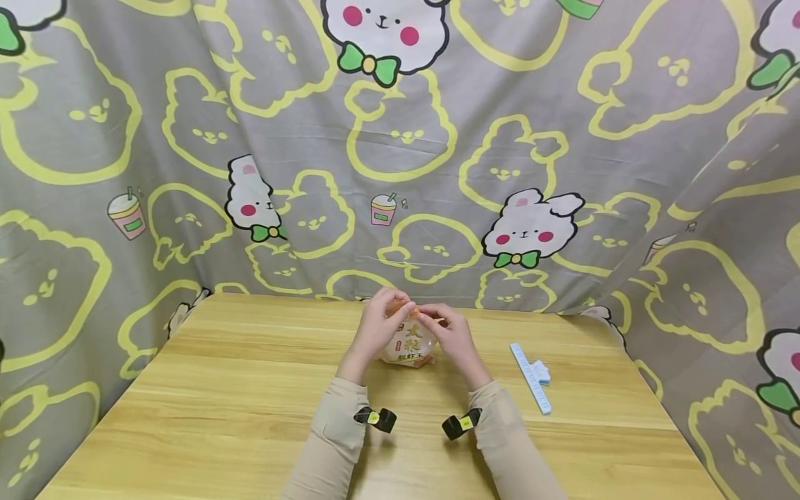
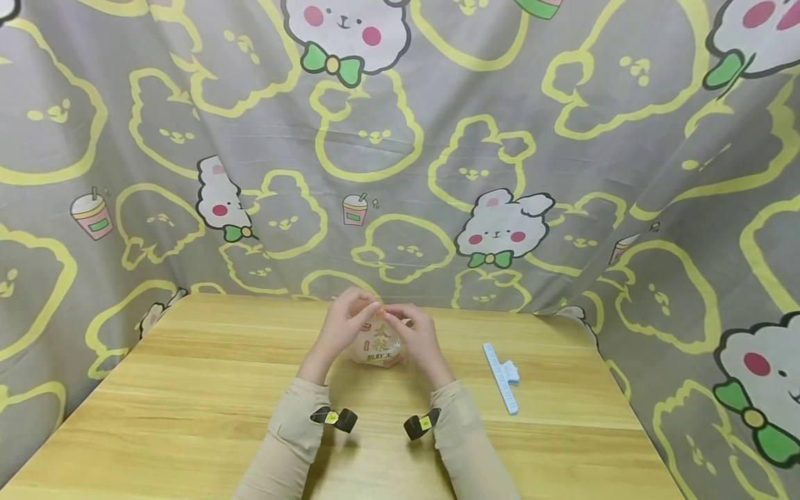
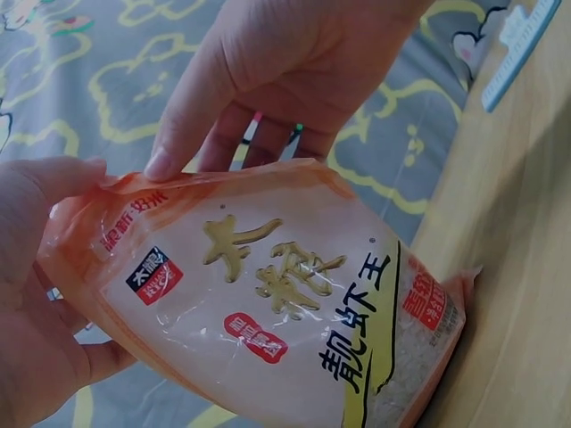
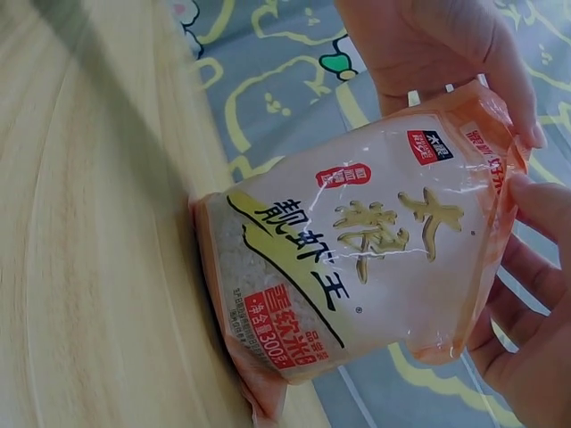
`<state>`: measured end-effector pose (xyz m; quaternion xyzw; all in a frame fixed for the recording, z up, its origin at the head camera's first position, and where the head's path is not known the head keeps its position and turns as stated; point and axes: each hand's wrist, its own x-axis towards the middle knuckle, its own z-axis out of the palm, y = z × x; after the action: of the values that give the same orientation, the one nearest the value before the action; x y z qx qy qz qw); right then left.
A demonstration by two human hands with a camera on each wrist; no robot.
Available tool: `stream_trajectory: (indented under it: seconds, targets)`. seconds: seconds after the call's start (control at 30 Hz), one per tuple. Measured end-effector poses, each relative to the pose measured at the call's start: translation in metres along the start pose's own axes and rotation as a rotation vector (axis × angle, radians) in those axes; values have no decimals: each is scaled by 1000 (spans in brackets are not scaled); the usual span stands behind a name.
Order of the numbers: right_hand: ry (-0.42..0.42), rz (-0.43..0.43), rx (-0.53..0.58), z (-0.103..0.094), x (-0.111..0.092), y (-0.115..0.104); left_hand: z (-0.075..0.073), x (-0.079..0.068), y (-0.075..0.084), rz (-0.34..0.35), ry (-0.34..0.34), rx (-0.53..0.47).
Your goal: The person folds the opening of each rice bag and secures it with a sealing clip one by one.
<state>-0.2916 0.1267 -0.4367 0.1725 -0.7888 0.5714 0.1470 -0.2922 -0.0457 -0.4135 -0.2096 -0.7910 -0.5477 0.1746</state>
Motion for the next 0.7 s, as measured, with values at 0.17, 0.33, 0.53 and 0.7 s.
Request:
stream_trajectory:
  seconds: [0.17, 0.33, 0.53, 0.7]
  targets:
    - [5, 5, -18, 1, 0, 1, 0, 0, -1, 12, -19, 25]
    - [10, -23, -32, 2, 0, 0, -2, -1, -1, 30, -27, 54]
    - [13, -61, -54, 2, 0, -3, -4, -1, 0, 67, -20, 79]
    - [15, -71, -75, 2, 0, -3, -4, 0, 2, 84, -24, 89]
